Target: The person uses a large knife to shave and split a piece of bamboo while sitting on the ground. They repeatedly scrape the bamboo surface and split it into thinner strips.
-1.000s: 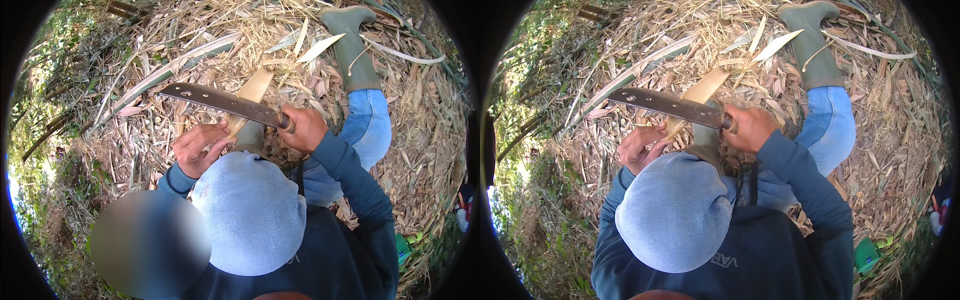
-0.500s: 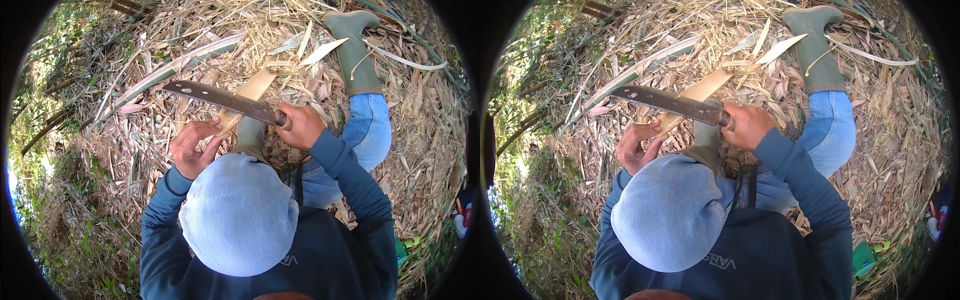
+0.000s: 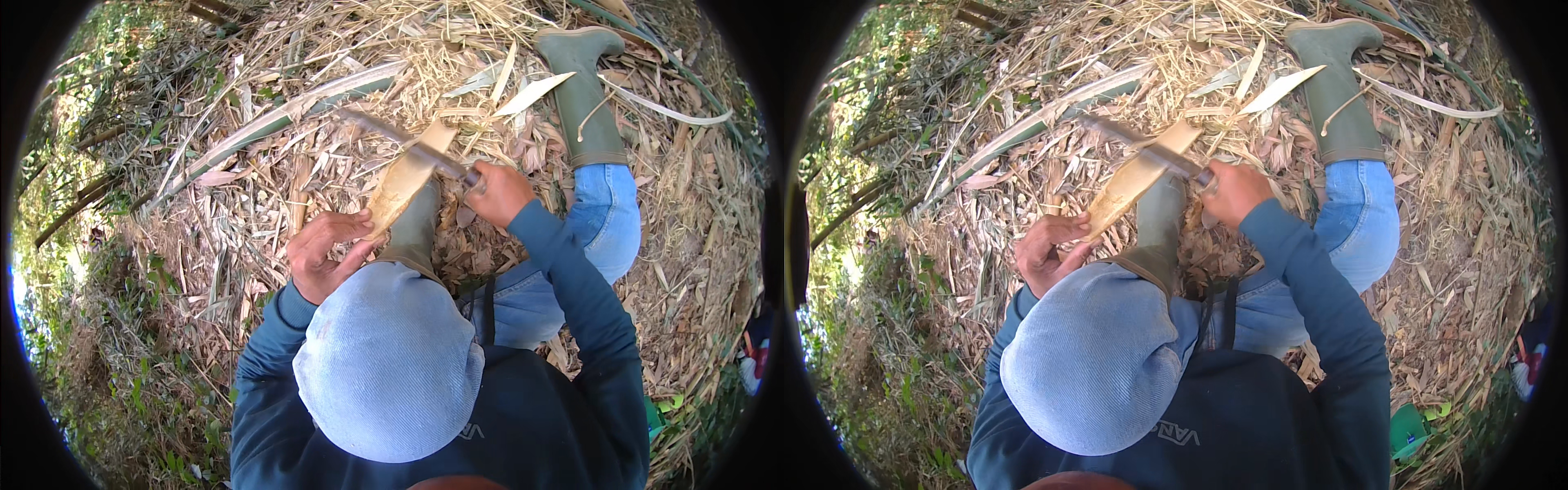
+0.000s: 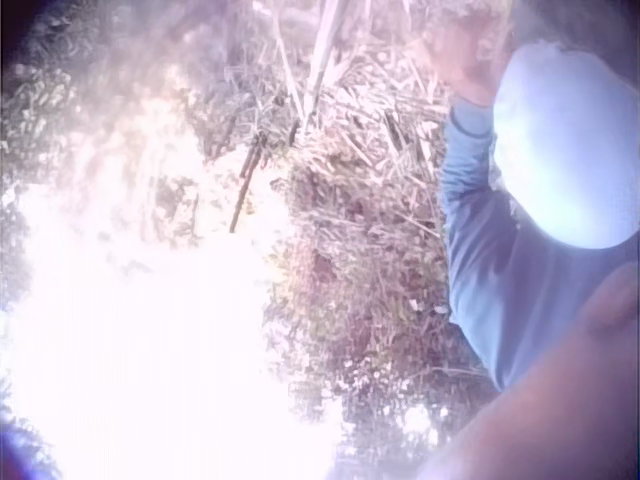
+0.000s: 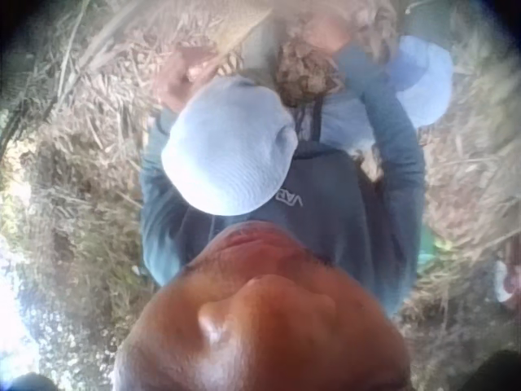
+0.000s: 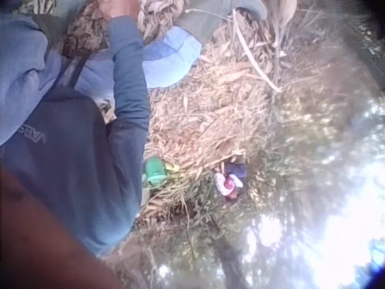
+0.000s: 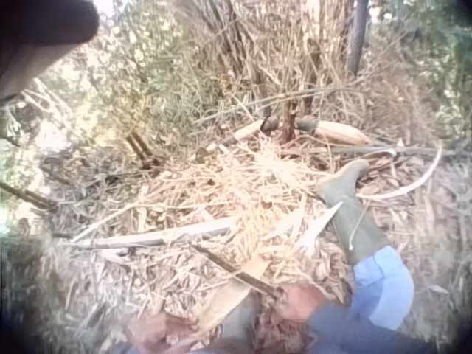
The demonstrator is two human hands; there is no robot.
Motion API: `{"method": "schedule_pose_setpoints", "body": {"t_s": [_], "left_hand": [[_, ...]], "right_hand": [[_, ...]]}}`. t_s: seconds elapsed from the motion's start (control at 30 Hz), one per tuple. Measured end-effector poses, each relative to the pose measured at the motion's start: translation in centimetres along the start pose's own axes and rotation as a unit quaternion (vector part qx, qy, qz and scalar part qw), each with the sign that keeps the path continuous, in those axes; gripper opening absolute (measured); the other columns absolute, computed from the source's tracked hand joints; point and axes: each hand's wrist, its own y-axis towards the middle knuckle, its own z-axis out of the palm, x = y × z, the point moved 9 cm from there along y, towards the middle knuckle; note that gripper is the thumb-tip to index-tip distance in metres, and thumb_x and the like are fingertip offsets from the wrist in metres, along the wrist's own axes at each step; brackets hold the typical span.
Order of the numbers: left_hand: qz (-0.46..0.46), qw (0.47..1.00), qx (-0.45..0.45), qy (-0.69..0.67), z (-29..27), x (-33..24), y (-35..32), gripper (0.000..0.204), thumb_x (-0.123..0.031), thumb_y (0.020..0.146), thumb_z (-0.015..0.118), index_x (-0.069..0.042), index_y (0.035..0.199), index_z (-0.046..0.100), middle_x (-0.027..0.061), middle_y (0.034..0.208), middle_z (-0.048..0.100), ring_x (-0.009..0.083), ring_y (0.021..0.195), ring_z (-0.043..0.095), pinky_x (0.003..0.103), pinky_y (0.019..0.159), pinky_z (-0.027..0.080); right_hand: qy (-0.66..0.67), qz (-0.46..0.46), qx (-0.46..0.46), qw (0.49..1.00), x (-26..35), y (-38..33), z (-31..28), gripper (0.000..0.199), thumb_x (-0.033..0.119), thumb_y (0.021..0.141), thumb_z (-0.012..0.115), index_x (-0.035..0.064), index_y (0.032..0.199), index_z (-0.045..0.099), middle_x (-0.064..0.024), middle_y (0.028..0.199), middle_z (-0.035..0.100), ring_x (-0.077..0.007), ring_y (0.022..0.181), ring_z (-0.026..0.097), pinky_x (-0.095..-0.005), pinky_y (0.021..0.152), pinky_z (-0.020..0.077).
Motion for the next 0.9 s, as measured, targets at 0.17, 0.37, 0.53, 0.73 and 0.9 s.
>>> {"method": "schedule_pose_setpoints", "body": {"t_s": [0.17, 0.37, 0.53, 0.73, 0.9], "left_hand": [[-0.017, 1.0, -0.009, -0.015, -0.3, 0.6, -0.8, 0.02, 0.001, 0.069, 0.08, 0.004, 0.084, 0.067, 0.018, 0.087, 0.07, 0.026, 0.085, 0.07, 0.033, 0.075, 0.056], [-0.066, 0.994, -0.07, -0.055, -0.6, 2.3, -1.7, 0.021, 0.005, 0.068, 0.079, 0.005, 0.085, 0.066, 0.0188, 0.087, 0.068, 0.0258, 0.086, 0.069, 0.034, 0.077, 0.056], [-0.089, 0.989, -0.084, -0.079, -0.5, 2.4, -1.5, 0.021, 0.005, 0.074, 0.076, 0.006, 0.09, 0.063, 0.0182, 0.091, 0.065, 0.0267, 0.093, 0.068, 0.035, 0.083, 0.058], [-0.18, 0.944, -0.21, -0.181, -1.2, 5.3, -3.4, 0.02, 0.002, 0.088, 0.062, 0.004, 0.107, 0.056, 0.0213, 0.115, 0.058, 0.0255, 0.107, 0.062, 0.033, 0.084, 0.059], [-0.243, 0.883, -0.32, -0.244, -1.8, 8.3, -3.9, 0.027, -0.007, 0.094, 0.058, 0.002, 0.118, 0.05, 0.019, 0.118, 0.059, 0.0182, 0.092, 0.063, 0.026, 0.07, 0.057]], "right_hand": [[-0.026, 0.051, -0.004, 0.998, -0.8, -0.2, 0.9, 0.027, 0.027, 0.074, 0.066, 0.0055, 0.091, 0.062, -0.0228, 0.077, 0.065, -0.0413, 0.075, 0.064, -0.0501, 0.071, 0.0513], [-0.036, -0.016, 0.006, 0.999, 3.5, -3.1, -0.1, 0.024, 0.022, 0.074, 0.066, 0.0061, 0.091, 0.059, -0.0221, 0.065, 0.06, -0.0415, 0.064, 0.062, -0.0507, 0.065, 0.0498], [-0.095, 0.134, 0.033, 0.986, -6.8, 2.0, 1.1, 0.028, 0.028, 0.078, 0.065, 0.0077, 0.096, 0.063, -0.0197, 0.081, 0.067, -0.0355, 0.079, 0.067, -0.0475, 0.073, 0.0524], [-0.009, 0.166, 0.029, 0.986, -8.7, 2.5, 3.5, 0.034, 0.029, 0.076, 0.066, 0.0058, 0.101, 0.065, -0.019, 0.082, 0.067, -0.0348, 0.082, 0.066, -0.0436, 0.078, 0.0512], [0.044, 0.162, -0.012, 0.986, -9.9, 2.4, 5.1, 0.043, 0.031, 0.073, 0.067, 0.001, 0.103, 0.065, -0.0184, 0.079, 0.066, -0.0332, 0.075, 0.066, -0.0408, 0.072, 0.051]]}}
